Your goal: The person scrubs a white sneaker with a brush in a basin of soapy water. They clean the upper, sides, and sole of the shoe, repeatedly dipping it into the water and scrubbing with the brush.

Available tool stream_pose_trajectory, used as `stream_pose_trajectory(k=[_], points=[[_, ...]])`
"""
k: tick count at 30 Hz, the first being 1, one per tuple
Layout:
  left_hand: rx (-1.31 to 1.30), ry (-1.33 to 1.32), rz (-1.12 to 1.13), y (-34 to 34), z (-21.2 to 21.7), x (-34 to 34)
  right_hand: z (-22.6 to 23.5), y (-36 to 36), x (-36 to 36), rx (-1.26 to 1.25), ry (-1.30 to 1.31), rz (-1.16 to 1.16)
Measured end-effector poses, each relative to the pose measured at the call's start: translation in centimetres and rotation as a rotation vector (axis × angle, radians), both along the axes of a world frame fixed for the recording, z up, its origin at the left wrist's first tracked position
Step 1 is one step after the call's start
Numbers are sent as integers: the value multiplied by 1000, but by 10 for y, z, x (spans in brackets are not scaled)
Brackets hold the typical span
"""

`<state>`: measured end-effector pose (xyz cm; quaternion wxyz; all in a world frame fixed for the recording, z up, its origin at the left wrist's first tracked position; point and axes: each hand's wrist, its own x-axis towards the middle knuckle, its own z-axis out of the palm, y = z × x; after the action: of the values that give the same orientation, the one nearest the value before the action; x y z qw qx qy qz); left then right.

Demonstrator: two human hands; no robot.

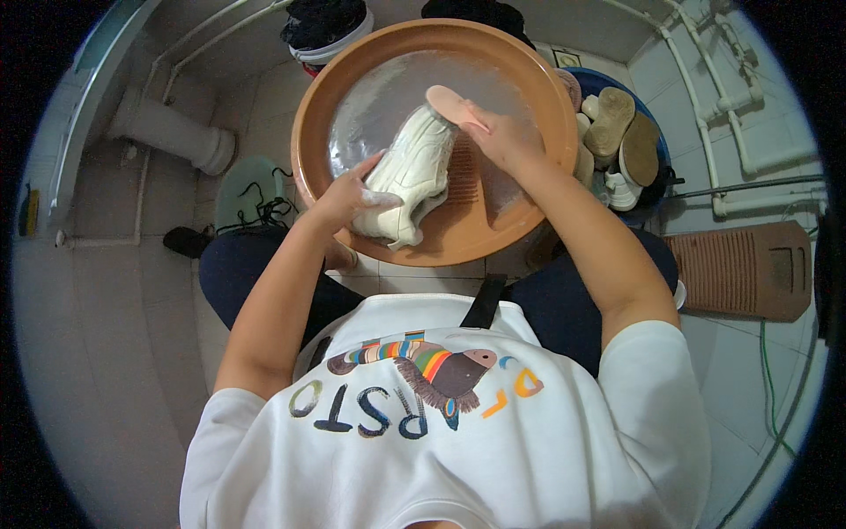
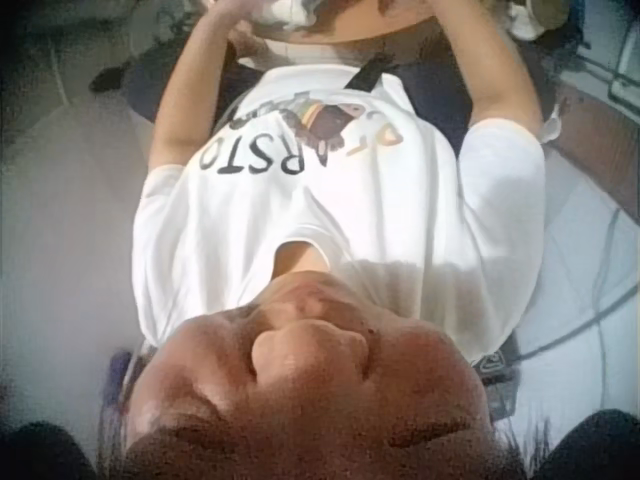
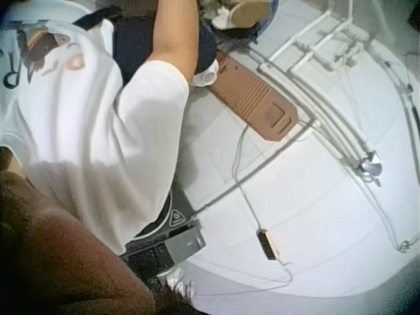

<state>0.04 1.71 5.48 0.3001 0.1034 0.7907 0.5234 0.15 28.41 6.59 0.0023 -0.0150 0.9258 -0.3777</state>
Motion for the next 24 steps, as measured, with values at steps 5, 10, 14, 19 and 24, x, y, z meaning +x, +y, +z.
stream_pose_trajectory(k=[5, 10, 14, 19, 24], points=[[19, -8, -12, -5, -3, 3, 8, -51, 46, 301, -100, 391], [-121, 16, -48, 0, 2, -3, 9, -12, 8, -28, -234, -52], [-165, 92, -16, -7, -18, -6, 8, -29, 24, 233, -106, 162], [-132, -3, 0, -5, 1, 3, 13, -44, 31, 97, -62, 244], [-217, 79, -39, -1, -2, -2, 17, -14, 18, -17, 21, 139]])
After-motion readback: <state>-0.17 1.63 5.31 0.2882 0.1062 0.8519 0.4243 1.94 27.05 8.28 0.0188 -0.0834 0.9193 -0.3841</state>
